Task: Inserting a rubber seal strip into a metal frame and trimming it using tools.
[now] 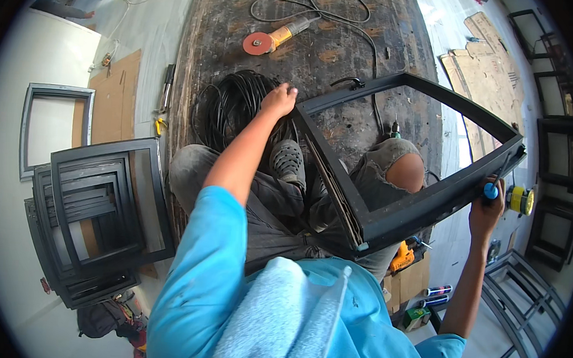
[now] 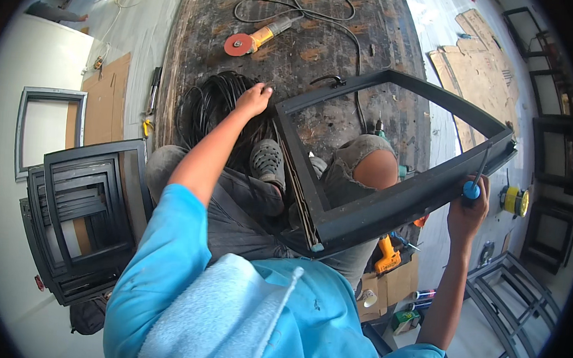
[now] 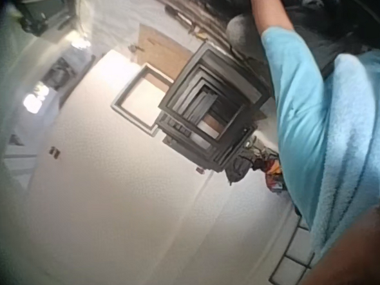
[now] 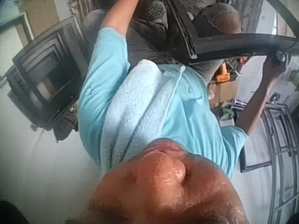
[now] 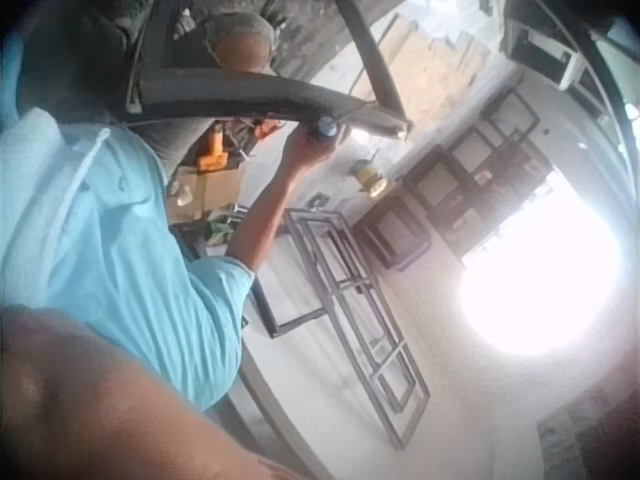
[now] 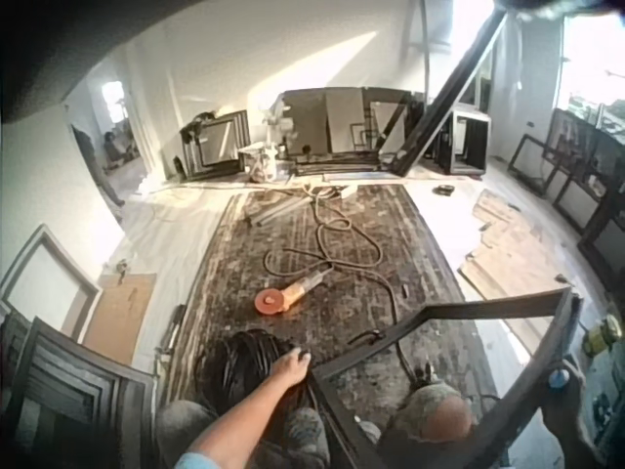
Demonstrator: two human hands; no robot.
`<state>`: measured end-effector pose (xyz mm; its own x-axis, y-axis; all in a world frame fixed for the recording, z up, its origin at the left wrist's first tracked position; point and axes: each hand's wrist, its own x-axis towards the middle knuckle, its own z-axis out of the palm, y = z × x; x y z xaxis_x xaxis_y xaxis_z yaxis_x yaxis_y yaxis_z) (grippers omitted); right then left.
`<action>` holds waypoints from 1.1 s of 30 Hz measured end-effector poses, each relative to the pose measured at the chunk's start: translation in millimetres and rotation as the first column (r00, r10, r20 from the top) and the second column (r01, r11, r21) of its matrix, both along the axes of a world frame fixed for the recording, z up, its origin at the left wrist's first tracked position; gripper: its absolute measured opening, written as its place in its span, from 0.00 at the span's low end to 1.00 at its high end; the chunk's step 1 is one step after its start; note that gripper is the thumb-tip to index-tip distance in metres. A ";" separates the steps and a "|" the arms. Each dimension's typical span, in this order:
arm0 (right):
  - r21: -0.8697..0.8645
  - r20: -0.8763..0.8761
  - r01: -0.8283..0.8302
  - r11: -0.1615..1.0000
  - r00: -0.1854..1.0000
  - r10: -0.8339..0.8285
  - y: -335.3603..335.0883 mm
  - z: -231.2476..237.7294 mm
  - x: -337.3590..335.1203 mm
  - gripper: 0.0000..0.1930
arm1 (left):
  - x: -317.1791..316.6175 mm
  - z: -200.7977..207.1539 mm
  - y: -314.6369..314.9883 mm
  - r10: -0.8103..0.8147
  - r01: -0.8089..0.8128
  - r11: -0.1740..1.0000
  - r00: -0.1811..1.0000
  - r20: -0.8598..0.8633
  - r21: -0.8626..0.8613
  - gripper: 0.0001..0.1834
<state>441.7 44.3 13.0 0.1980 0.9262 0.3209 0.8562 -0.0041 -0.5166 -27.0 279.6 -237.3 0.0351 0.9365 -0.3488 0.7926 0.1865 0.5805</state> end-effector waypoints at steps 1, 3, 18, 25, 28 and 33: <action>0.003 -0.038 0.014 1.000 0.999 -0.014 -4.9 0.4 3.4 0.16 | 10.8 -1.1 -8.3 -0.012 0.012 1.000 1.000 0.009 -0.012 0.35; 0.005 -0.073 0.026 1.000 0.997 -0.026 -6.9 -2.3 5.3 0.16 | 31.5 -5.3 -28.0 -0.359 0.373 0.928 0.906 0.223 -0.022 0.38; 0.033 -0.010 0.006 0.999 1.000 -0.006 9.6 20.5 -24.1 0.15 | 52.4 92.3 -36.7 -0.519 0.602 0.780 0.774 0.362 -0.171 0.44; 0.025 -0.007 0.028 0.999 1.000 -0.028 14.0 24.3 -30.2 0.15 | 73.4 263.9 -172.5 -0.908 0.837 0.382 0.260 0.330 0.392 0.58; 0.070 0.044 0.045 0.997 0.998 -0.048 10.2 20.7 -27.6 0.14 | 91.4 273.7 -167.9 -0.948 0.903 0.305 0.259 0.184 0.303 0.68; -0.011 -0.010 0.055 0.998 0.998 -0.056 10.3 20.4 -31.3 0.14 | 132.1 268.9 -151.4 -0.894 0.869 0.391 0.280 0.351 0.304 0.74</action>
